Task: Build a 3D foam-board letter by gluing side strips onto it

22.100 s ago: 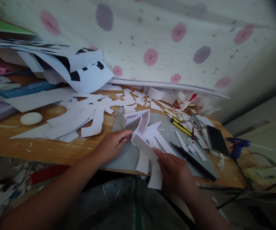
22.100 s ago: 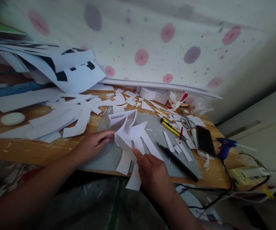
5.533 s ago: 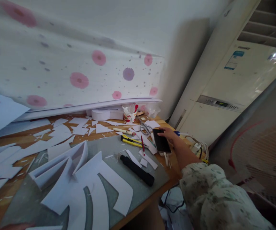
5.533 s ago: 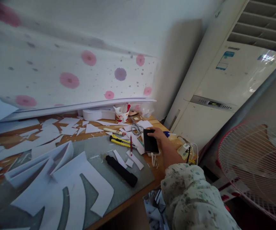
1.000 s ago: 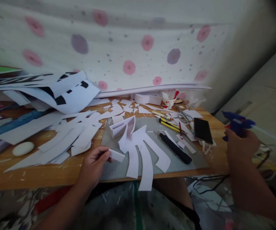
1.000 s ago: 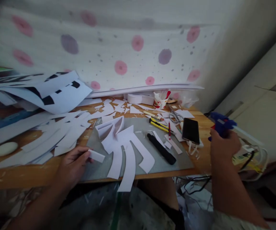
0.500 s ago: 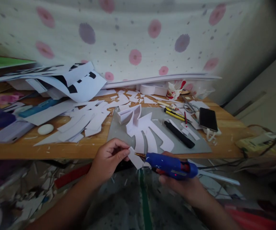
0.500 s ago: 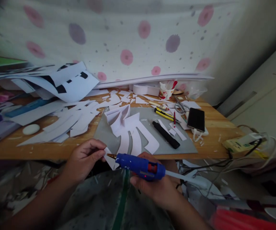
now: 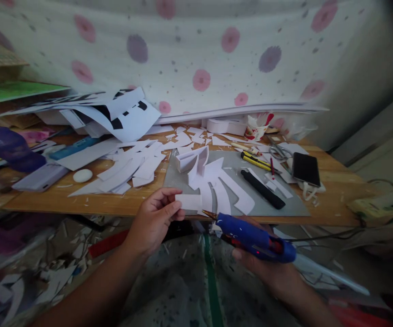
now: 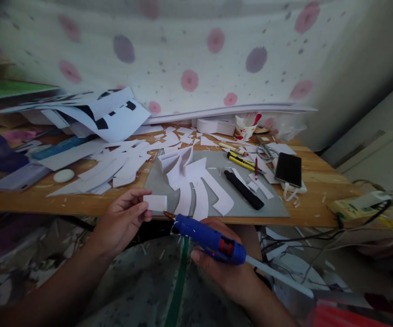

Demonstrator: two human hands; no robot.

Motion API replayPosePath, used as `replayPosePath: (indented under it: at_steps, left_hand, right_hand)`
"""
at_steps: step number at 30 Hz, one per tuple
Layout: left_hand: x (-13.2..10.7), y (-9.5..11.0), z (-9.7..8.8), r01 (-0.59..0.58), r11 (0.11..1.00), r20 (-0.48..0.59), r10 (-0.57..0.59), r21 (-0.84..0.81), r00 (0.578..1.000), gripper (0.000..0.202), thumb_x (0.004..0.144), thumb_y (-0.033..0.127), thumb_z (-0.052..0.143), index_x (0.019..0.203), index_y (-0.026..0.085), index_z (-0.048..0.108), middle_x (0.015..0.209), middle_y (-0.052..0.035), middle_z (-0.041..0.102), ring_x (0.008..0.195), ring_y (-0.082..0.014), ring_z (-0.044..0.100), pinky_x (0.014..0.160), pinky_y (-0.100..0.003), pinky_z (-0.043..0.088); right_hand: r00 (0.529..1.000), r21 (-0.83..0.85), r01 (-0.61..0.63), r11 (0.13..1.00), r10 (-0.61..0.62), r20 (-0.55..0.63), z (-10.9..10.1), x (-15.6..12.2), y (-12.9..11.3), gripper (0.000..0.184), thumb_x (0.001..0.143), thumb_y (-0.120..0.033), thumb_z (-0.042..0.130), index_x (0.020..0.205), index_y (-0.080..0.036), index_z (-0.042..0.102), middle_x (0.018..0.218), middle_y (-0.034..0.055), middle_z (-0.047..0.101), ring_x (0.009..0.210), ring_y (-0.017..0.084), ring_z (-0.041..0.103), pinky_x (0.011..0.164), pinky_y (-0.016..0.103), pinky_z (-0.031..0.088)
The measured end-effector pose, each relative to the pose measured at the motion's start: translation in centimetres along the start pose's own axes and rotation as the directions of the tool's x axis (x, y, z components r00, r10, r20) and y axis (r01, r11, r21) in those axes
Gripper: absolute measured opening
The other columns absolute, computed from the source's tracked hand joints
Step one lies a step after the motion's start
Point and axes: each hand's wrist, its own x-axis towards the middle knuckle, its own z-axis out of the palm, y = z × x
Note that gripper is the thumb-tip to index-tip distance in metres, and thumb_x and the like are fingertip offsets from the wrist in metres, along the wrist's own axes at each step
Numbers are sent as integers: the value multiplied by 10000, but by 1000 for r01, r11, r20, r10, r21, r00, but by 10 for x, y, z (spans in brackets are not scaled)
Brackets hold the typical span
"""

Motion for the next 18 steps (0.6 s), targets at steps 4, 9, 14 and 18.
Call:
replayPosePath:
  at_steps: [4,9,14,18]
  left_hand:
    - [-4,-1,12,202,953,-97,-228,-227,969,252,628,161,793,756,167,576,640,14,633,570,-112,624,528,-197,543]
    - [-10,-7,22,318,874,-105,-379,-367,920,143,729,160,714,780,150,580,702,-15,629,651,-127,628,558,-217,531]
    - [-12,-12,23,348,859,8,-373,-375,928,152,728,215,728,775,148,600,723,-17,626,686,-133,615,596,-237,523]
    - [-12,-13,23,375,839,16,-402,-394,916,144,734,220,723,792,144,615,731,-20,631,682,-129,611,601,-237,518]
  right_hand:
    - [994,-90,69,994,-77,-83,9,2,4,149,766,-308,675,896,-250,632,923,20,656,806,190,642,700,281,536]
    - [986,-171,147,974,-159,-56,17,8,0,60,772,-209,627,825,-232,608,777,-6,623,670,150,600,607,251,488]
    - [983,-221,166,961,-178,-34,19,9,-2,70,781,-199,611,759,-226,551,804,13,608,731,172,606,615,264,480]
    - [988,-217,154,964,-157,3,20,9,4,87,796,-206,596,746,-220,527,756,13,576,678,163,570,592,277,458]
